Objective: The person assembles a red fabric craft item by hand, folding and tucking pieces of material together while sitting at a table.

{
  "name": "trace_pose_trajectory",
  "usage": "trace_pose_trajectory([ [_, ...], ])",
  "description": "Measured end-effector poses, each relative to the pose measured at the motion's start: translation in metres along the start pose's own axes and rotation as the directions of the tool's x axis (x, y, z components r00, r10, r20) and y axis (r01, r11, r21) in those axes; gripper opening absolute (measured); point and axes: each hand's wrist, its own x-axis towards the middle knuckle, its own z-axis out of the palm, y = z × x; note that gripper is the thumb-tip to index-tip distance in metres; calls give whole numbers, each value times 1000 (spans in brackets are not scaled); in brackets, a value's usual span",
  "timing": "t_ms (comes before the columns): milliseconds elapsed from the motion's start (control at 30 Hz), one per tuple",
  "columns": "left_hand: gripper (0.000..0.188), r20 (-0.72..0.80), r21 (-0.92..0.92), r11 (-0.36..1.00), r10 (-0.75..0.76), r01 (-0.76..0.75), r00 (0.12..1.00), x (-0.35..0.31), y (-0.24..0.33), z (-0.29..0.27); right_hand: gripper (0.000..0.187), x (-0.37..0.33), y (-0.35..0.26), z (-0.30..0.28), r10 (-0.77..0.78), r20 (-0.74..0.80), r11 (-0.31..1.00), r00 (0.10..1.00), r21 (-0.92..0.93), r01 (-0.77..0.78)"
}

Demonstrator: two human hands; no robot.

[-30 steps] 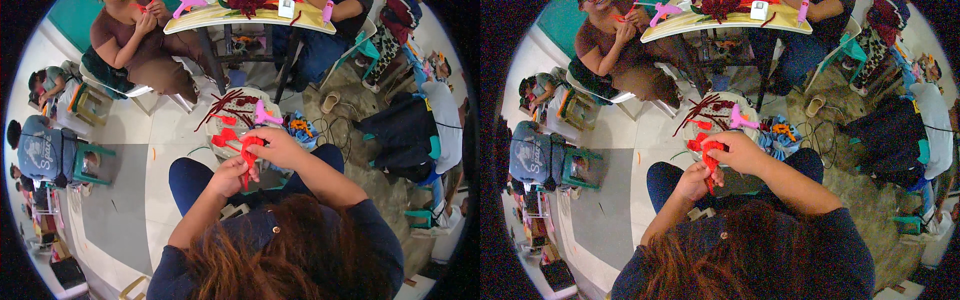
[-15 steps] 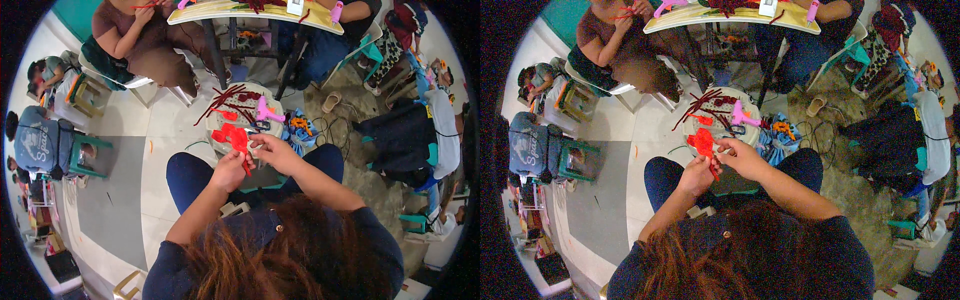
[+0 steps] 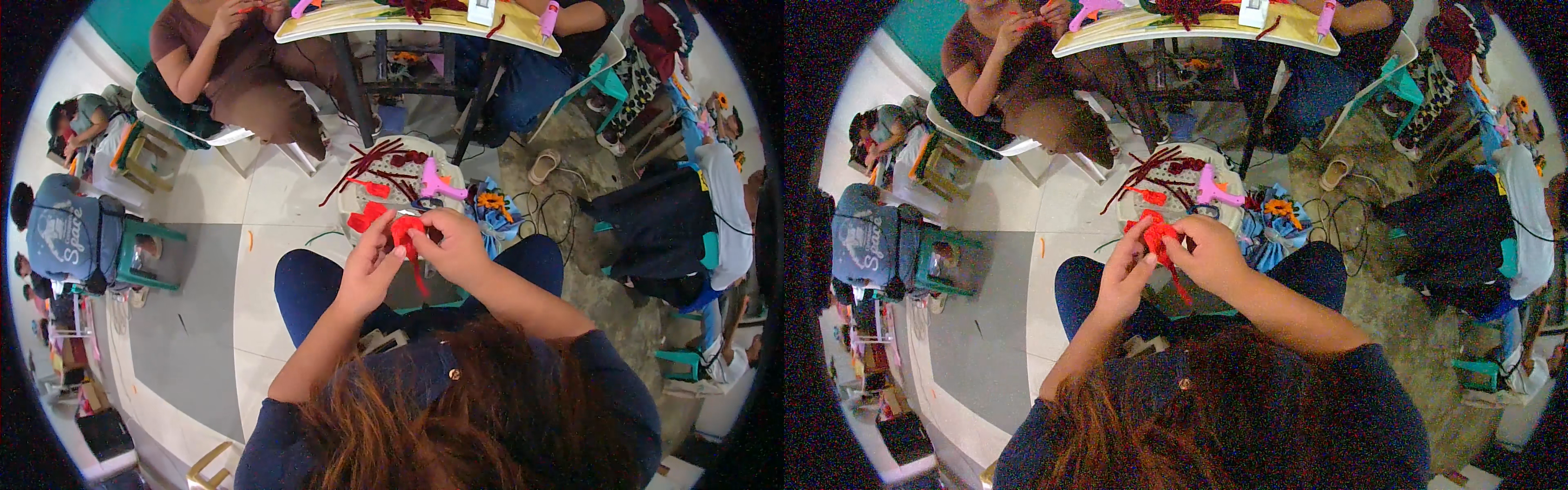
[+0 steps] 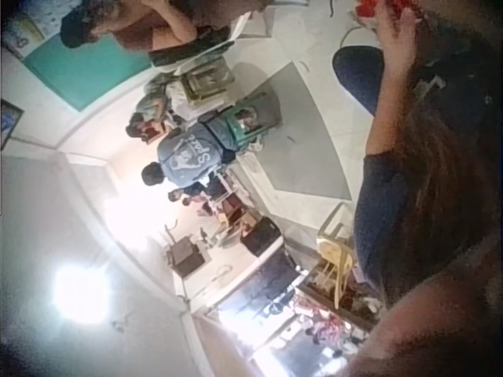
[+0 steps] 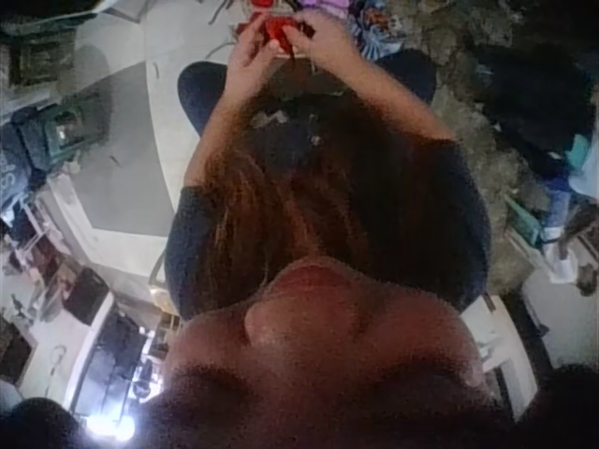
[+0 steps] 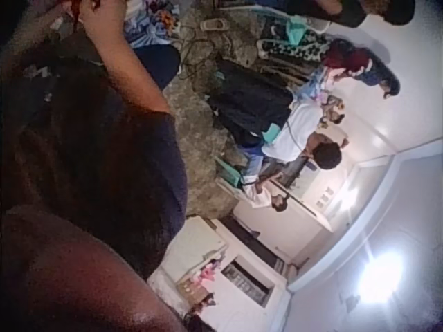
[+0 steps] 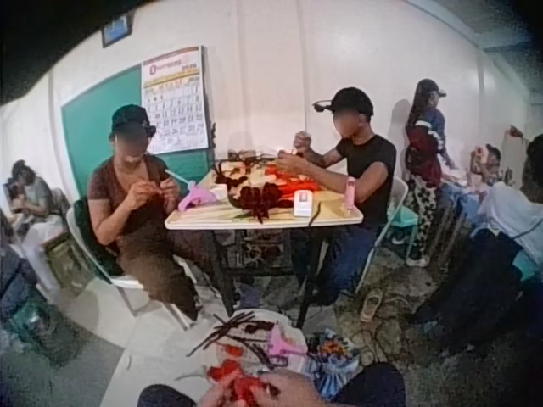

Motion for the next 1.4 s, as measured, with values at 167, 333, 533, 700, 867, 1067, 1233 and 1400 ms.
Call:
trace_pose_trajectory([
  [167, 34, -122, 404, 911, 144, -83, 982, 7, 10, 9, 18, 4, -15, 2, -243, -75, 967, 967, -96, 235],
  [333, 30, -128, 631, 750, 350, -196, 928, 9, 15, 14, 16, 8, -24, -6, -408, -36, 885, 912, -259, 386],
  [533, 22, -111, 706, 660, 461, -257, 881, 11, 19, 15, 16, 7, -29, -7, -446, -65, 873, 893, -252, 417],
  [700, 21, -89, 683, 677, 448, -273, 889, 9, 25, 10, 15, 2, -32, -8, -460, -23, 870, 887, -208, 446],
  [867, 21, -111, 675, 684, 466, -277, 878, 6, 28, 13, 15, 1, -39, -12, -472, -1, 858, 882, -228, 459],
  [1067, 20, -74, 706, 600, 592, -377, 803, 6, 27, 13, 15, -3, -50, -14, -475, 28, 850, 879, -243, 467],
  [1233, 20, -81, 722, 578, 616, -380, 783, 0, 30, 13, 17, -7, -52, -10, -519, -1, 829, 854, -244, 504],
  [1400, 19, -59, 725, 559, 633, -403, 772, 1, 36, 14, 18, -8, -56, -13, -500, 13, 835, 866, -259, 486],
])
